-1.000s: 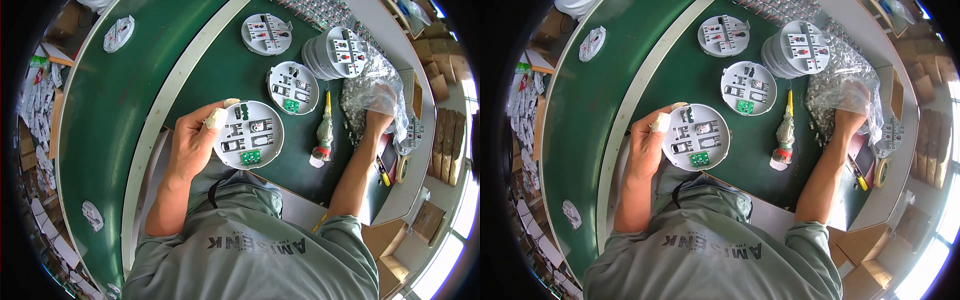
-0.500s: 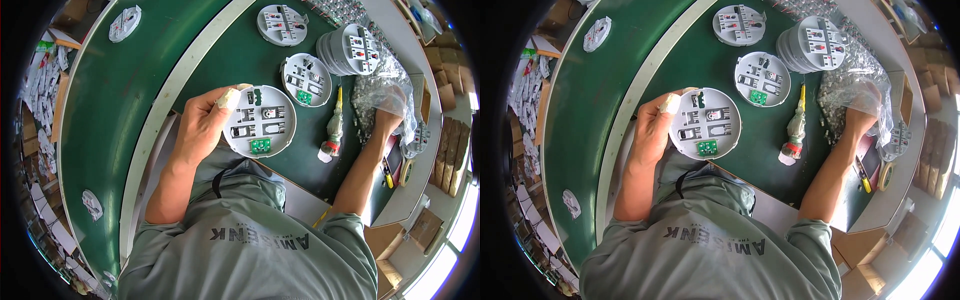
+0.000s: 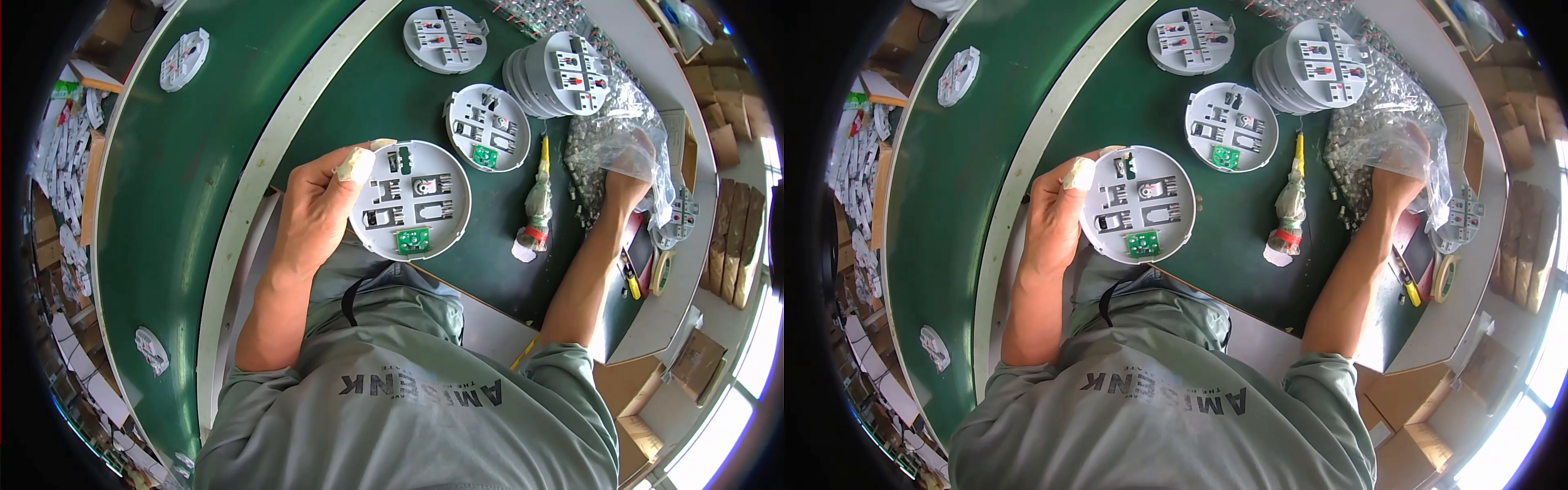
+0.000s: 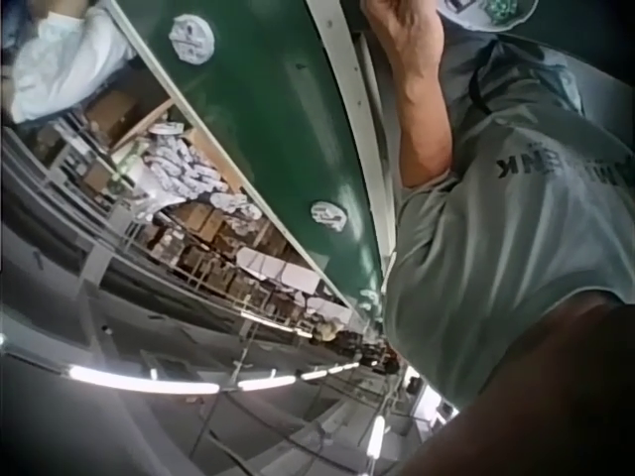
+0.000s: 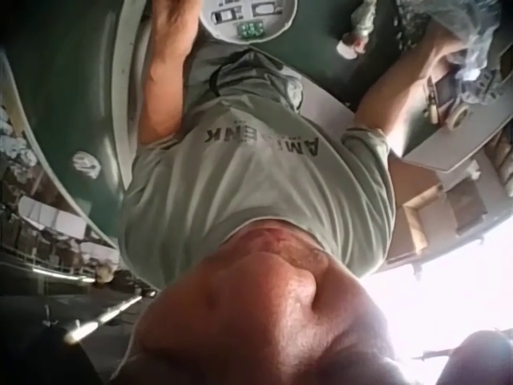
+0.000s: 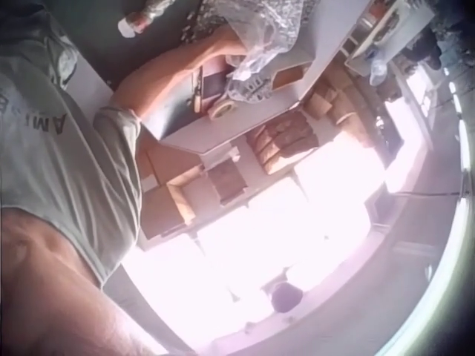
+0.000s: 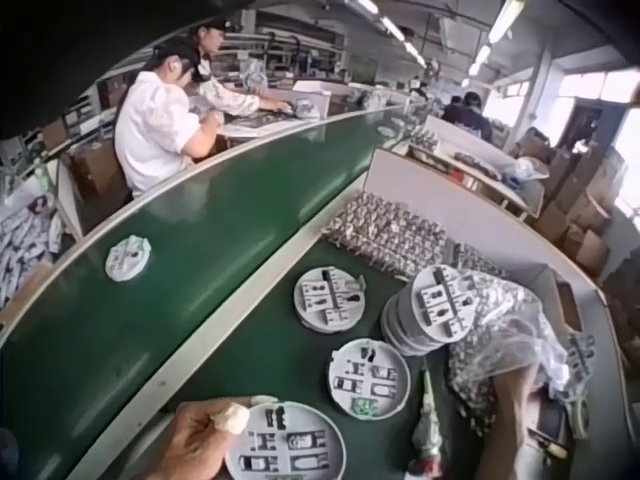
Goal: Assembling small electronic components onto circular boards and applying glue with a dispenser.
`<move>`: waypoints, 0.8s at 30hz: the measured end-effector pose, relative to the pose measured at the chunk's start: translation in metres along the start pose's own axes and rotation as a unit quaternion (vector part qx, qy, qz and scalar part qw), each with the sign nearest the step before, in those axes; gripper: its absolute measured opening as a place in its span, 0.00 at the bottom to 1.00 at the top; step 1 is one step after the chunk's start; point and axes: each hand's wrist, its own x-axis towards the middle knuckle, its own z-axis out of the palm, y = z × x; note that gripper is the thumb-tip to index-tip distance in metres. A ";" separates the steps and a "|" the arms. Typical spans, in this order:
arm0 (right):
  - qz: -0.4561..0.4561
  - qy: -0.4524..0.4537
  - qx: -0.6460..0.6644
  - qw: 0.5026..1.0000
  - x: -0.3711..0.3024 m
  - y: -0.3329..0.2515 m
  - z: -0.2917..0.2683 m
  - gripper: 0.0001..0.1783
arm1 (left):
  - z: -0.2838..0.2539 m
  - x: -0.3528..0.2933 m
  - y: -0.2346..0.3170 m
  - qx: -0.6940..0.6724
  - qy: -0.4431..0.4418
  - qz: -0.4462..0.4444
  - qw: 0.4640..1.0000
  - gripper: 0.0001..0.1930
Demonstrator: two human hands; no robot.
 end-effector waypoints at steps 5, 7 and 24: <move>-0.002 0.006 0.022 1.000 -0.001 -0.010 -0.001 0.21 | 0.000 0.000 -0.002 -0.026 0.012 0.000 1.000 0.22; -0.012 0.010 0.026 1.000 -0.002 -0.009 -0.002 0.21 | 0.001 0.000 -0.003 -0.033 0.015 0.006 0.999 0.22; -0.018 0.008 0.011 1.000 0.000 -0.004 0.000 0.19 | -0.003 0.001 -0.001 -0.016 -0.003 0.010 1.000 0.21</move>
